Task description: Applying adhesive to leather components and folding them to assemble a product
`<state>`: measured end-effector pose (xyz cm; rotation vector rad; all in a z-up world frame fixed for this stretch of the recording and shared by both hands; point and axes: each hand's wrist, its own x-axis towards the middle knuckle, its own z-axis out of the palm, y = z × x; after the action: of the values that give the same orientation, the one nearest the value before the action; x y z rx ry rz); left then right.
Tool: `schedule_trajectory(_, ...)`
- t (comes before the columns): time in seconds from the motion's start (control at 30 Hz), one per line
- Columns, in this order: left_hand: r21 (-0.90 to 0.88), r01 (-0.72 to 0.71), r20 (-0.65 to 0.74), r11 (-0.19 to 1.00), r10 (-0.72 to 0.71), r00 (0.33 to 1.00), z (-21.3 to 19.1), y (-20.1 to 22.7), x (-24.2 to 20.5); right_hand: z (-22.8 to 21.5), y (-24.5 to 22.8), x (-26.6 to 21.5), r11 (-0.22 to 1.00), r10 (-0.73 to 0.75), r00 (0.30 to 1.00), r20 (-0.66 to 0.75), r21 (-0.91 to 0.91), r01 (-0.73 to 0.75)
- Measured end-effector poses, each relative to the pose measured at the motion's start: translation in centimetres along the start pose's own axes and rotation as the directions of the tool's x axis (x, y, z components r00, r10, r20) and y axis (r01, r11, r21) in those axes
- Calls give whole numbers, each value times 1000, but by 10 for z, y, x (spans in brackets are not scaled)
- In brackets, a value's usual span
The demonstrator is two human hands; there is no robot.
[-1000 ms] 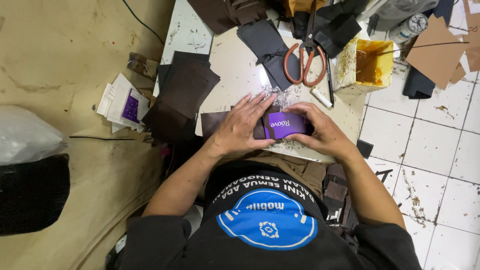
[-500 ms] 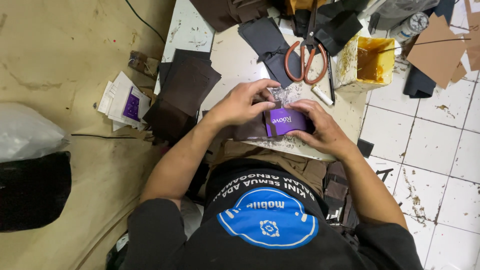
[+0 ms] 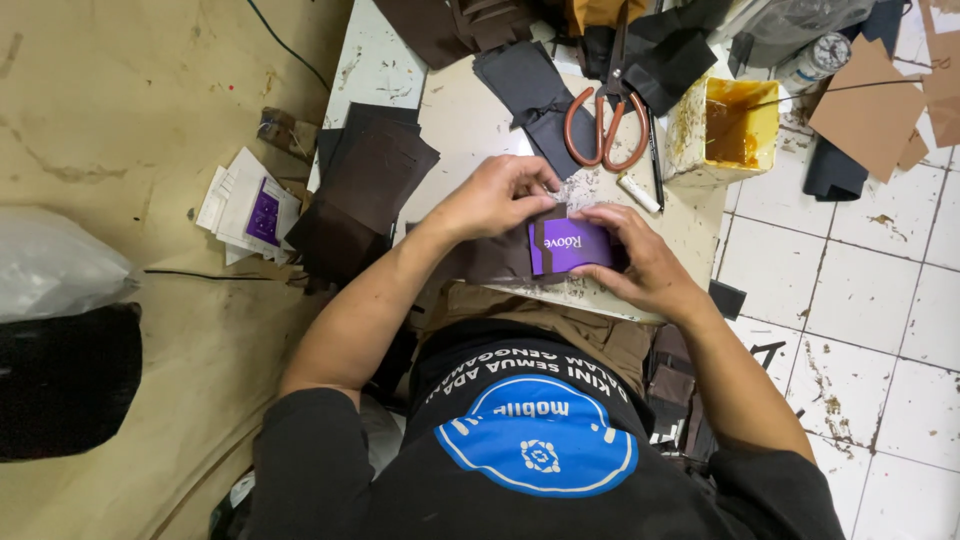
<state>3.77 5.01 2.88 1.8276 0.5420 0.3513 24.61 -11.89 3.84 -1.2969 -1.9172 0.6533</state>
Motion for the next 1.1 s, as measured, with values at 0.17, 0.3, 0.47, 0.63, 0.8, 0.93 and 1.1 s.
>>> schedule_trajectory(0.17,13,33,-20,999,-33,999,0,-4,1,3,2,4,999,6,1000,6,-32,-5)
schedule_trajectory(0.3,128,-95,-156,987,114,981,-5,2,-16,3,7,6,995,-4,999,32,-100,7)
schedule_trajectory(0.47,417,-108,-245,902,226,943,17,-4,-66,0,1,3,984,-15,999,45,-174,22)
schedule_trajectory(0.63,557,-127,-173,820,265,949,30,-5,-84,-30,40,-20,887,-94,964,-250,-461,-34)
schedule_trajectory(0.8,535,-171,-154,827,295,943,22,-1,-74,-17,87,-41,612,38,980,-197,-770,-178)
schedule_trajectory(0.93,520,-200,-115,830,300,947,22,-4,-70,-2,95,-30,485,-16,977,-211,-856,-177)
schedule_trajectory(1.1,511,-212,-127,833,318,940,19,-2,-69,-20,54,-14,646,2,982,-191,-749,-147)
